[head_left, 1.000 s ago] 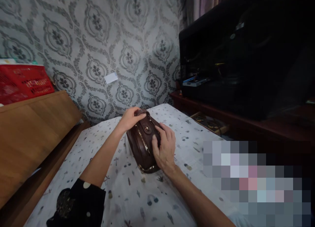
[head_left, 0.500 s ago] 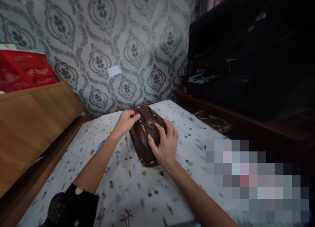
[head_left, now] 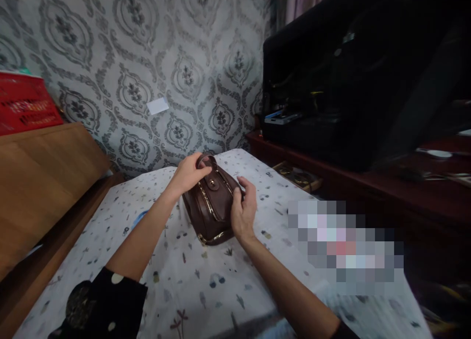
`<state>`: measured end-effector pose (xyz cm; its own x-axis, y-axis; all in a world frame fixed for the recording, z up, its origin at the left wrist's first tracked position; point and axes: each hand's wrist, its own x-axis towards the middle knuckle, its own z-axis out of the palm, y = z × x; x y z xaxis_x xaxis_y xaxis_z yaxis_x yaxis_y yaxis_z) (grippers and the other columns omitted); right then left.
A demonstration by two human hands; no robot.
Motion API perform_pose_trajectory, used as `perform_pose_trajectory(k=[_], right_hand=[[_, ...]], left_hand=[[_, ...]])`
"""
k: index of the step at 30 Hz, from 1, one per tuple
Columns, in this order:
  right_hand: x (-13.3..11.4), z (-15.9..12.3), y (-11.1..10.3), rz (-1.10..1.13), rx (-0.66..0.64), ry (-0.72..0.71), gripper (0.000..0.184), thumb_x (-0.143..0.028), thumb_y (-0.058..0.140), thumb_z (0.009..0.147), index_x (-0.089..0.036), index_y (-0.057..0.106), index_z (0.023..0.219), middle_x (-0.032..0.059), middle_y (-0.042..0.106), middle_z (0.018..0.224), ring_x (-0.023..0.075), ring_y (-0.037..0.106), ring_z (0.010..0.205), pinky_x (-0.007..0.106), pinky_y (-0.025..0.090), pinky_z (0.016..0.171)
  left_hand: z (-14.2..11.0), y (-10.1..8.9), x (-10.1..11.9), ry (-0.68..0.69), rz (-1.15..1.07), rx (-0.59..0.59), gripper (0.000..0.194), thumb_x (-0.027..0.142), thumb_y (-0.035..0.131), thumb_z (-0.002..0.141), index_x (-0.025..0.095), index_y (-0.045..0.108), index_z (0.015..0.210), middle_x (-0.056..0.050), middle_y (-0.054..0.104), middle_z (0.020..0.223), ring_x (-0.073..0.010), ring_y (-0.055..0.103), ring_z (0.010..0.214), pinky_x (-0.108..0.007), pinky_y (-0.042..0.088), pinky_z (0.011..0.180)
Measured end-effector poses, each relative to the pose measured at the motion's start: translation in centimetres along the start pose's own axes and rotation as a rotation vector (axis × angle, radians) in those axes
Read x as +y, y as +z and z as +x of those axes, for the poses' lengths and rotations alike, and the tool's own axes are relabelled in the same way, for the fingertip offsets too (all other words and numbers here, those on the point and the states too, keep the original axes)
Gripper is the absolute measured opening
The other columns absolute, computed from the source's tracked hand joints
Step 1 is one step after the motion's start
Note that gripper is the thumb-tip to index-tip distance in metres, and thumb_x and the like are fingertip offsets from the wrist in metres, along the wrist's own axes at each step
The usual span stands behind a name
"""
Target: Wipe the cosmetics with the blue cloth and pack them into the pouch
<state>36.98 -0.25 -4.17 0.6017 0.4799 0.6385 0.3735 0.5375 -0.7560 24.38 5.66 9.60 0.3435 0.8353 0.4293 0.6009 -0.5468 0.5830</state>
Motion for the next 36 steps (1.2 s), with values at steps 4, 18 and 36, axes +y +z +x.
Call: perform_pose_trajectory(k=[4,18,36], right_hand=[[-0.1,0.0,0.1,0.023,-0.018,0.028,0.030,-0.035,0.043,0.099,-0.020,0.060,0.118,0.0113,0.066,0.116,0.0242,0.061,0.111,0.047,0.048,0.102],[0.2,0.0,0.4,-0.248,-0.126,-0.134,0.038,-0.027,0.035,0.103,-0.023,0.064,0.128,0.0124,0.063,0.121,0.0268,0.057,0.112,0.048,0.048,0.099],[0.4,1.5,-1.5,0.256,-0.281,0.250,0.041,-0.050,0.057,0.090,-0.022,0.063,0.120,0.0085,0.069,0.125,0.0267,0.062,0.118,0.044,0.044,0.108]], left_hand=[[1.2,1.4,1.6,-0.004,0.223,-0.019,0.019,0.028,0.071,0.074,0.020,0.059,0.062,0.001,0.058,0.064,-0.0183,0.055,0.069,-0.029,0.038,0.067],[1.5,3.4,0.5,-0.115,-0.106,0.088,0.022,0.030,0.065,0.075,0.019,0.053,0.060,0.003,0.055,0.060,-0.0132,0.052,0.062,-0.025,0.042,0.064],[-5.2,3.9,1.5,0.310,0.381,0.292,0.058,0.035,0.072,0.084,0.017,0.051,0.135,-0.017,0.060,0.129,-0.0320,0.055,0.122,-0.048,0.045,0.102]])
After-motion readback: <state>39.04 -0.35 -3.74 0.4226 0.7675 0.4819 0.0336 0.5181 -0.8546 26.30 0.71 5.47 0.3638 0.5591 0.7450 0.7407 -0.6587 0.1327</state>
